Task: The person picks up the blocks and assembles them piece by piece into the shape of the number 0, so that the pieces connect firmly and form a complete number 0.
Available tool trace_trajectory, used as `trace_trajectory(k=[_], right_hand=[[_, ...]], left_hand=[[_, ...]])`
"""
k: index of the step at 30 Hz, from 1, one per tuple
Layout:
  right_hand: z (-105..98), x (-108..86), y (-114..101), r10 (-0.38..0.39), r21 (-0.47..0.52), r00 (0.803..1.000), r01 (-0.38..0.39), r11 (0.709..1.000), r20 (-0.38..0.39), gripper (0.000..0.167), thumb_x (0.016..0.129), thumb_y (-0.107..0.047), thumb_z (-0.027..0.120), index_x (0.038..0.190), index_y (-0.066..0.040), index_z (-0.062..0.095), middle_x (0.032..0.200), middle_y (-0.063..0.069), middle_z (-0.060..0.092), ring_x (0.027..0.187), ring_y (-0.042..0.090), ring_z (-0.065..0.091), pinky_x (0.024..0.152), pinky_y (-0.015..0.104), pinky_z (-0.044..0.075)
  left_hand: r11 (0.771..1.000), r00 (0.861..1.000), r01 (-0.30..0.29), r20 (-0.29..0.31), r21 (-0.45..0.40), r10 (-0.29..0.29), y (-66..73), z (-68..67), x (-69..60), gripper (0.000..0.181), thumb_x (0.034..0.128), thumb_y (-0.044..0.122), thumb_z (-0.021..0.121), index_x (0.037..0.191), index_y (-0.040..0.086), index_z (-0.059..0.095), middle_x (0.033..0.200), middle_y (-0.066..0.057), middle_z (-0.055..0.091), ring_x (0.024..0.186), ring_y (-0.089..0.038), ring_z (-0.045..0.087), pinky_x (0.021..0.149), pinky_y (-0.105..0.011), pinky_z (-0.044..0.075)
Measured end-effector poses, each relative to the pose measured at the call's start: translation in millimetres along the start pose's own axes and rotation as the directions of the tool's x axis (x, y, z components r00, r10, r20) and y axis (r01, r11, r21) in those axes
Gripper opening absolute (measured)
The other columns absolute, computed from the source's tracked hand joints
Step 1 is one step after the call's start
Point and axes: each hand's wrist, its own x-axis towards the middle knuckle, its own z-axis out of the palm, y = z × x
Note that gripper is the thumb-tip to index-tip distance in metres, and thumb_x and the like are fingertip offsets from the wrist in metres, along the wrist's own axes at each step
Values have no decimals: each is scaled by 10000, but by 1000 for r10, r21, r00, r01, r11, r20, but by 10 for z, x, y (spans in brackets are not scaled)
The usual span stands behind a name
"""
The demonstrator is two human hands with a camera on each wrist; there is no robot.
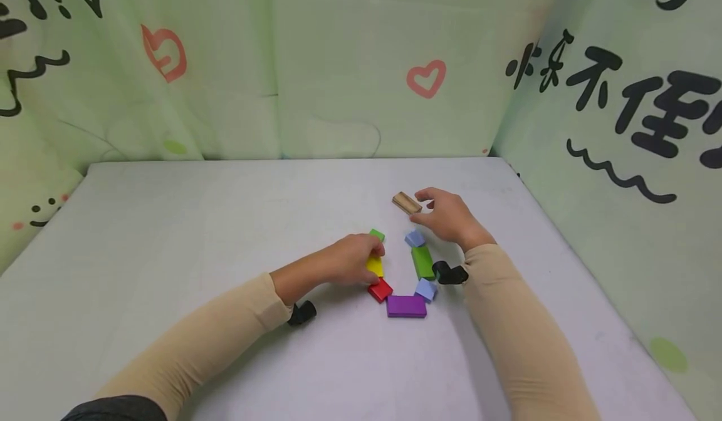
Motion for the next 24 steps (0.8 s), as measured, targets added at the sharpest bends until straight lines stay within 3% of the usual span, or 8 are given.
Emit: trace_trajectory(k=[14,24], right_hand=[[29,198,21,24,22,999,-25,999,32,566,971,-248,658,1436,11,468,1426,237,488,1289,412,468,1018,554,421],[67,312,65,45,-13,998,-44,999,42,575,971,-249,648,1435,32,458,1413,272,486,1285,432,460,1046,562,387]], left_hand=[[1000,1000,2,-8,26,-2,-13,12,13,480,888,246,785,1291,58,603,1081,-14,606,940,-124,531,793,-186,465],[999,1000,13,2,31,-13,0,3,16,484,883,253,792,1289,74,600,1092,-10,603,953,-120,530,823,-188,470]])
